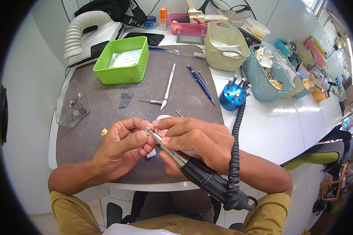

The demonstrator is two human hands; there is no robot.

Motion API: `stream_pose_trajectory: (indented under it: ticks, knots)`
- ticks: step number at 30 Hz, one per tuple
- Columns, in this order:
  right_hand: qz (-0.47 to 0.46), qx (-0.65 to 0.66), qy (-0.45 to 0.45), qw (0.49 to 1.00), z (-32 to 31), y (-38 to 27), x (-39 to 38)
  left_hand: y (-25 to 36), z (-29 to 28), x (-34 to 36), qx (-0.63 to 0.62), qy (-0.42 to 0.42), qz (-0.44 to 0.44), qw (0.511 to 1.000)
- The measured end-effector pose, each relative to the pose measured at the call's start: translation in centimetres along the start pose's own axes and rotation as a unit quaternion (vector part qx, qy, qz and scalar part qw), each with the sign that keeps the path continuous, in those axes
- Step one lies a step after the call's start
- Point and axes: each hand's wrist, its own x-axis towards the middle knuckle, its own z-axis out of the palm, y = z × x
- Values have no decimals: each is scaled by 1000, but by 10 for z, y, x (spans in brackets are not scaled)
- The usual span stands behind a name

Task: The person fits a dental prosthetic onto a plaster mold of a jaw, aligns the pieces by hand, and uses a handheld rotary grinding tool to refine the prosthetic before checking the fit again.

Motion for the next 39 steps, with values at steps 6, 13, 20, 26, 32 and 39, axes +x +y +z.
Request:
stream_pose_trajectory:
  ticks: [6,13,20,26,32,39]
  knots:
    - [2,-7,1,1000,0,0,0,3,8,0,24,37,-7,999]
    - [-13,-15,-18,1000,-2,0,2,0,0,0,-5,-8,4,1000]
    - [-19,-10,-17,1000,-2,1,1,0,1,0,5,-5,1,1000]
    - [-4,23,-17,1000,-3,0,-2,2,11,1,35,34,-4,999]
    - [-1,11,-15,1000,-2,0,-2,2,10,1,32,31,-6,999]
    - [-9,-11,-22,1000,-3,-1,1,2,9,1,26,28,-5,999]
